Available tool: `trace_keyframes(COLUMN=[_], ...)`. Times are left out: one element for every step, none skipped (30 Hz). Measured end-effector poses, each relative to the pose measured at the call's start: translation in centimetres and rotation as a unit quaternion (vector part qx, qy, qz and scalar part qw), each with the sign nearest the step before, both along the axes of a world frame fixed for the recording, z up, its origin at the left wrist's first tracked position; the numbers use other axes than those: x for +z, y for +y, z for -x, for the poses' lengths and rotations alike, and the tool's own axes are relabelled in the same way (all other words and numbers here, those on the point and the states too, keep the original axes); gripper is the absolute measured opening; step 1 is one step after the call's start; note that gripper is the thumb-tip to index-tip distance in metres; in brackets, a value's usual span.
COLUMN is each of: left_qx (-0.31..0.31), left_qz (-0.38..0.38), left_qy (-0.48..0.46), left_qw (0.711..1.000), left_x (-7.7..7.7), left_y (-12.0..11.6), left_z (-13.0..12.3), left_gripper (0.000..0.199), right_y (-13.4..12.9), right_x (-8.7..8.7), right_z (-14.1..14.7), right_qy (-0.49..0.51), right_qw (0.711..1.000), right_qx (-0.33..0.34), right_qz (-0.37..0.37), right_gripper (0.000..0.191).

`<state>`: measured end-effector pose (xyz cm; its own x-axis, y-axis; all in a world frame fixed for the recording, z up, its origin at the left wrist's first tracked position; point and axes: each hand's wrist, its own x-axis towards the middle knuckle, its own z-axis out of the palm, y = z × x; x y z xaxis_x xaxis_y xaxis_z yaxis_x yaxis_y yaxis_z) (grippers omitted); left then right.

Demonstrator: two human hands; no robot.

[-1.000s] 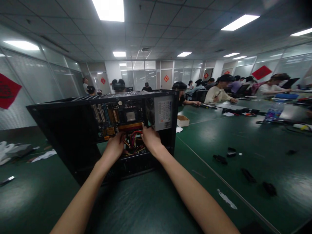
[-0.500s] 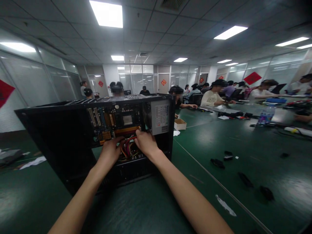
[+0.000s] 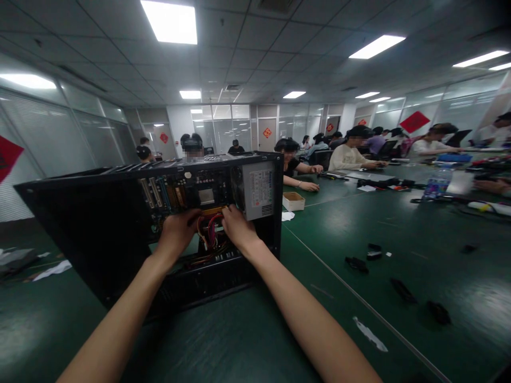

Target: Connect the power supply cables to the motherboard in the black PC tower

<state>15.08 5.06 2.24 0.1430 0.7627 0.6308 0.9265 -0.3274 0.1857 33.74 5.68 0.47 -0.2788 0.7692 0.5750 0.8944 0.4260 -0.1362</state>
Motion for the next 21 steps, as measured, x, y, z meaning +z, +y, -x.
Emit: trace_keyframes(left_qx=[0.002,0.001,-0.008,-0.025,-0.047,-0.066,-0.080,-0.085,-0.082,-0.075,-0.067,-0.061,-0.056,-0.051,-0.044,-0.035,-0.025,-0.017,-0.010,-0.006,-0.004], left_qz=[-0.012,-0.019,-0.022,-0.019,-0.013,-0.005,0.003,0.012,0.023,0.037,0.053,0.070,0.084,0.095,0.104,0.113,0.122,0.130,0.137,0.140,0.141], left_qy=[-0.014,-0.023,-0.025,-0.017,-0.005,0.008,0.021,0.032,0.042,0.051,0.061,0.069,0.076,0.082,0.087,0.090,0.092,0.093,0.092,0.092,0.093], left_qw=[1.000,1.000,0.999,0.999,0.999,0.998,0.997,0.996,0.995,0.995,0.994,0.993,0.992,0.991,0.990,0.989,0.988,0.987,0.986,0.986,0.986], left_x=[0.2,0.2,0.1,-0.2,-0.6,-1.0,-1.4,-1.7,-2.0,-2.2,-2.4,-2.4,-2.4,-2.3,-2.3,-2.2,-2.1,-2.1,-2.0,-2.0,-2.0], left_y=[0.2,0.3,0.4,0.5,0.6,0.7,0.7,0.8,0.9,1.0,1.0,1.0,1.0,1.0,0.9,0.8,0.7,0.6,0.5,0.4,0.3], left_z=[0.1,0.2,0.3,0.4,0.5,0.6,0.7,0.7,0.7,0.8,0.7,0.7,0.6,0.5,0.3,0.2,0.0,-0.1,-0.2,-0.3,-0.4], left_gripper=[0.028,0.029,0.028,0.028,0.027,0.026,0.026,0.026,0.026,0.026,0.026,0.026,0.026,0.026,0.027,0.027,0.027,0.027,0.026,0.026,0.026], right_y=[0.1,0.2,0.2,0.3,0.3,0.4,0.4,0.5,0.5,0.5,0.4,0.3,0.2,0.1,-0.1,-0.2,-0.3,-0.3,-0.3,-0.3,-0.3], right_x=[0.0,0.0,0.0,-0.1,-0.2,-0.3,-0.4,-0.5,-0.6,-0.7,-0.7,-0.7,-0.7,-0.6,-0.6,-0.6,-0.5,-0.6,-0.6,-0.6,-0.7], right_z=[0.0,0.1,0.1,0.1,0.1,0.0,0.0,0.0,0.0,0.0,0.0,0.0,0.0,0.1,0.1,0.1,0.1,0.1,0.1,0.1,0.1], right_qy=[-0.014,-0.025,-0.033,-0.038,-0.038,-0.038,-0.038,-0.040,-0.042,-0.044,-0.044,-0.043,-0.041,-0.036,-0.030,-0.024,-0.020,-0.017,-0.016,-0.017,-0.019], right_qw=[1.000,0.999,0.999,0.998,0.998,0.998,0.998,0.998,0.998,0.998,0.998,0.998,0.998,0.999,0.999,0.999,0.998,0.998,0.998,0.998,0.998], right_qx=[0.016,0.031,0.043,0.050,0.051,0.049,0.047,0.044,0.041,0.036,0.030,0.023,0.016,0.007,-0.002,-0.012,-0.019,-0.025,-0.029,-0.031,-0.031], right_qz=[0.000,0.001,0.001,0.001,0.003,0.007,0.015,0.025,0.033,0.037,0.037,0.036,0.036,0.037,0.040,0.044,0.048,0.051,0.053,0.053,0.052], right_gripper=[0.021,0.020,0.019,0.019,0.019,0.019,0.019,0.019,0.020,0.021,0.022,0.024,0.025,0.025,0.025,0.025,0.024,0.025,0.025,0.026,0.026])
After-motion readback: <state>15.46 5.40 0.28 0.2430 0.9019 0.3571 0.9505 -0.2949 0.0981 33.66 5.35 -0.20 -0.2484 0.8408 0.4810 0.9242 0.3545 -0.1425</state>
